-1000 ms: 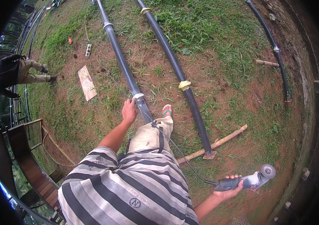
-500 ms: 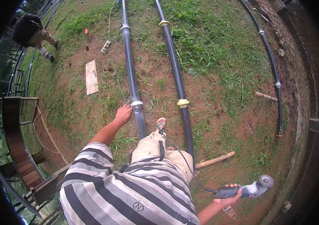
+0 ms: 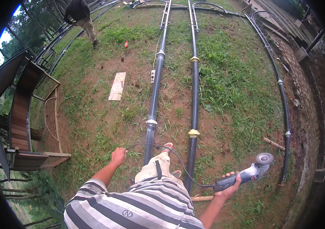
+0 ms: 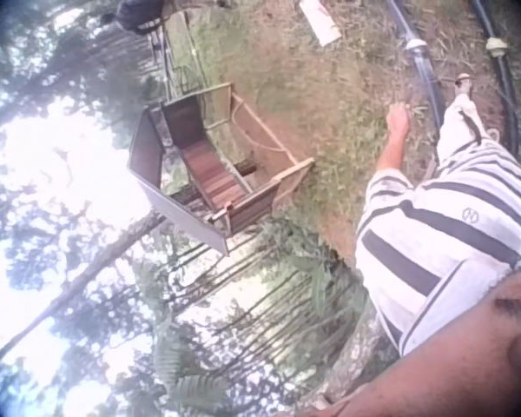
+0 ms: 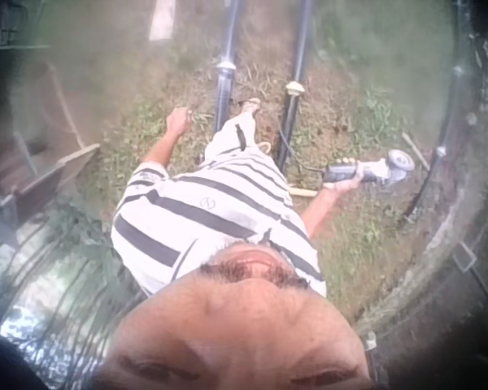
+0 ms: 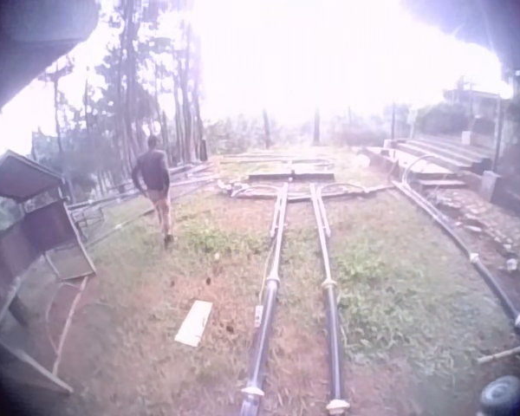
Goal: The person uses an angle grinder to smooth or cut a section of black plastic pipe that is laid out on the grass, holding the grinder with both hands and moving it across the pipe surface.
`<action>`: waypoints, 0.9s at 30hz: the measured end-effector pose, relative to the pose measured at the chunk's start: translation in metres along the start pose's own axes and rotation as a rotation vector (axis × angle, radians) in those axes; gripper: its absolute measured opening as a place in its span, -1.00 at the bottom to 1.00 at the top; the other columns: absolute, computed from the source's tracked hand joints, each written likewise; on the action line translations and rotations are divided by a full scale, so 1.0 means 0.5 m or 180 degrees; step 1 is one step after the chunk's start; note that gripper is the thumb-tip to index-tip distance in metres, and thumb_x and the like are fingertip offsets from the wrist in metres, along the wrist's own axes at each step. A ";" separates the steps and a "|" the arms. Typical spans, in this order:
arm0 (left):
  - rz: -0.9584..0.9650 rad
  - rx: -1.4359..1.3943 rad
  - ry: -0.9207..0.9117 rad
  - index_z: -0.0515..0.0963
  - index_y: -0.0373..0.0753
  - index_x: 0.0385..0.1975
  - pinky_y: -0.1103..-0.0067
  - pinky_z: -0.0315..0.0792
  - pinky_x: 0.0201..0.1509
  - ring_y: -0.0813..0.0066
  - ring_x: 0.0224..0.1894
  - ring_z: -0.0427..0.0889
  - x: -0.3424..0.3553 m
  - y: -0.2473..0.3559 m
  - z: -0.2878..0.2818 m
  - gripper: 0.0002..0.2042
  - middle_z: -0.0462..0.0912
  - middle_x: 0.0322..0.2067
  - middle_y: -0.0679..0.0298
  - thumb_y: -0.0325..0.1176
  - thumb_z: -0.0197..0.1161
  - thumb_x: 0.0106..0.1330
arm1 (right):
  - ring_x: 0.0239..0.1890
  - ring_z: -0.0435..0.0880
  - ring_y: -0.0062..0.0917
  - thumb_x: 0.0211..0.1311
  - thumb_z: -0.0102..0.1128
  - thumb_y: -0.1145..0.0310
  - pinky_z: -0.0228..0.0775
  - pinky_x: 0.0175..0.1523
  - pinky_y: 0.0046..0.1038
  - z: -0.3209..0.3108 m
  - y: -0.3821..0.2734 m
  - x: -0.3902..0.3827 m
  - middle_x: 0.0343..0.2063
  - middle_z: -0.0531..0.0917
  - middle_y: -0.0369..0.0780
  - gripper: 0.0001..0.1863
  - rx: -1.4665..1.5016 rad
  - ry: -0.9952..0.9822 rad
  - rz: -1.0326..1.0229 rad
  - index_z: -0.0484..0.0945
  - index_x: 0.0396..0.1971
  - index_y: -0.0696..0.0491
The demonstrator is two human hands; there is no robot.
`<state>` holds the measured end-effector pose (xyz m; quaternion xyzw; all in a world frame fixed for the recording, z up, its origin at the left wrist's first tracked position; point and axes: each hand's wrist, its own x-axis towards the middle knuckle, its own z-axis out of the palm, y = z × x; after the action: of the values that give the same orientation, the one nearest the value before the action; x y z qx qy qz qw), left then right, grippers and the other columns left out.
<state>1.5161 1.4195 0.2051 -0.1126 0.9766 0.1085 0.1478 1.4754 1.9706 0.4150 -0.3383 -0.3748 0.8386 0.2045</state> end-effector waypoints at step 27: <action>-0.0581 -0.0041 -0.0943 0.69 -0.14 0.14 0.14 0.59 0.19 -0.03 0.12 0.75 -0.033 0.119 0.015 -0.59 0.79 0.02 -0.02 -0.18 0.19 0.35 | -0.33 0.66 -0.54 0.36 0.36 0.13 0.56 -0.25 -0.40 -0.188 -0.012 -0.056 -0.30 0.62 -0.30 -0.67 0.0090 0.0463 -0.0055 0.50 -0.13 0.03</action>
<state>1.5185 1.4809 0.2139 -0.1845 0.9291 0.1163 0.2986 1.5630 2.0038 0.3852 -0.3922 -0.3499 0.8152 0.2432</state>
